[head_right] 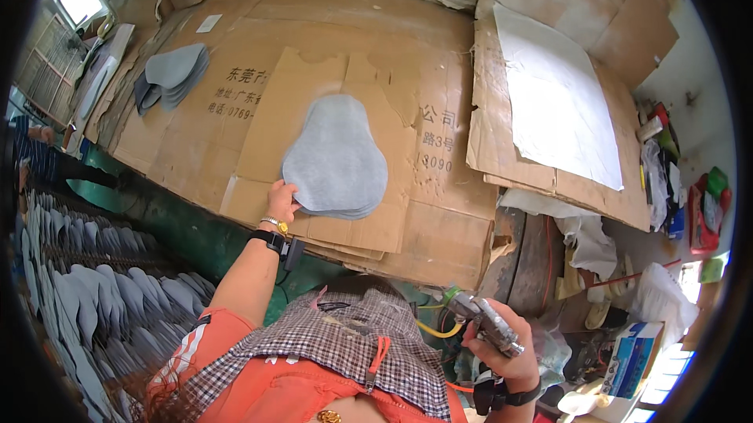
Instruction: The person repeatedly picks up gray, heart-shaped fabric pieces from a cardboard surface, sprays them with a handheld spray gun, and places them onto a drying rack. The process is performed one item at a time in a repetitive loop.
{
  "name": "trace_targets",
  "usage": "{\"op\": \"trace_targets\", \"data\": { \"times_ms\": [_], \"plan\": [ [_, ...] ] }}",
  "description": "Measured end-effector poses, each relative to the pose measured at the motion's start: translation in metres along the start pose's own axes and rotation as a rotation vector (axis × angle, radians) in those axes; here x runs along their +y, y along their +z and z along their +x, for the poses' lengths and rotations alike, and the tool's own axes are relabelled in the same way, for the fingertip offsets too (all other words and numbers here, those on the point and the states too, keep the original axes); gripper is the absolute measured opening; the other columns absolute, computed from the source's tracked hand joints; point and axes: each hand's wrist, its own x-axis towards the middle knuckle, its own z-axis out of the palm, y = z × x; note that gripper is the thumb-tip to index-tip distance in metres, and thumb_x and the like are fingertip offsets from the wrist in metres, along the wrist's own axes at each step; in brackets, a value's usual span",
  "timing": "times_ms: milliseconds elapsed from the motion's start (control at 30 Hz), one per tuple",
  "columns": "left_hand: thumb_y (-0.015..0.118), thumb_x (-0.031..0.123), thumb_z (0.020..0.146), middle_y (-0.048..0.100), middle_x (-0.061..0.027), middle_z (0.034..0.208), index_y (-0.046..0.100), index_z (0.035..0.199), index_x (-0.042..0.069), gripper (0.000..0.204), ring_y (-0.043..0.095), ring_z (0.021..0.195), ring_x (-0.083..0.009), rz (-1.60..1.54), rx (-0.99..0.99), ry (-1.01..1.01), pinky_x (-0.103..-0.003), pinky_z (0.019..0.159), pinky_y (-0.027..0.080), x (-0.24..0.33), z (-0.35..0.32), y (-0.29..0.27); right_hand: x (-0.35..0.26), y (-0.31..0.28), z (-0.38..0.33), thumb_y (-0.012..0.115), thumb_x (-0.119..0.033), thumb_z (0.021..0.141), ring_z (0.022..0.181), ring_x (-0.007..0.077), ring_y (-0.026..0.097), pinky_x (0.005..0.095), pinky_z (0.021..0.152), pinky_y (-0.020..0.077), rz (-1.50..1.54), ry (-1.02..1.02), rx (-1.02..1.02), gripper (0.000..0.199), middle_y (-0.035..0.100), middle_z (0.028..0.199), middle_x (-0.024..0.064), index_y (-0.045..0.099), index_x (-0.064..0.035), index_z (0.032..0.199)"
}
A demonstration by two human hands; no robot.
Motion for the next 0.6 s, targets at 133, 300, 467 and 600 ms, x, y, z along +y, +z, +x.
{"op": "trace_targets", "data": {
  "times_ms": [133, 300, 467, 600],
  "plan": [
    [0.046, -0.010, 0.070, 0.057, -0.0122, 0.106, 0.047, 0.122, 0.004, 0.053, 0.058, 0.090, -0.0259, 0.124, -0.064, 0.003, -0.048, 0.073, 0.052, 0.002, -0.005, 0.007, 0.000, 0.012, 0.021, 0.071, -0.013, 0.073, 0.070, 0.0168, 0.060, 0.0294, 0.066, 0.0485, 0.080, -0.151, 0.135, 0.062, 0.061, 0.077, 0.0101, 0.044, 0.0032, 0.126],
    [0.045, -0.010, 0.070, 0.058, -0.0101, 0.104, 0.050, 0.115, 0.006, 0.048, 0.059, 0.090, -0.0253, 0.082, -0.078, 0.024, -0.044, 0.070, 0.053, 0.009, -0.012, 0.017, 0.001, 0.004, 0.026, 0.070, -0.013, 0.074, 0.071, 0.0167, 0.060, 0.0293, 0.067, 0.0480, 0.086, -0.166, 0.069, 0.058, 0.061, 0.078, 0.0100, 0.046, 0.0031, 0.125],
    [0.056, -0.006, 0.069, 0.058, -0.0098, 0.107, 0.057, 0.097, 0.007, 0.031, 0.054, 0.097, -0.0254, -0.105, -0.317, 0.185, -0.045, 0.083, 0.047, 0.031, -0.049, 0.008, 0.002, 0.014, 0.033, 0.066, -0.012, 0.074, 0.072, 0.0167, 0.059, 0.0286, 0.067, 0.0474, 0.044, -0.148, 0.128, 0.057, 0.060, 0.079, 0.0088, 0.045, 0.0029, 0.126],
    [0.053, -0.008, 0.070, 0.058, -0.0074, 0.106, 0.055, 0.109, 0.009, 0.042, 0.056, 0.096, -0.0220, -0.415, -0.427, 0.163, -0.039, 0.080, 0.050, 0.081, -0.093, 0.031, 0.011, 0.015, 0.042, 0.063, -0.010, 0.077, 0.071, 0.0139, 0.056, 0.0256, 0.065, 0.0442, -0.018, -0.131, 0.100, 0.049, 0.060, 0.081, 0.0063, 0.049, 0.0008, 0.123]
  ]
}}
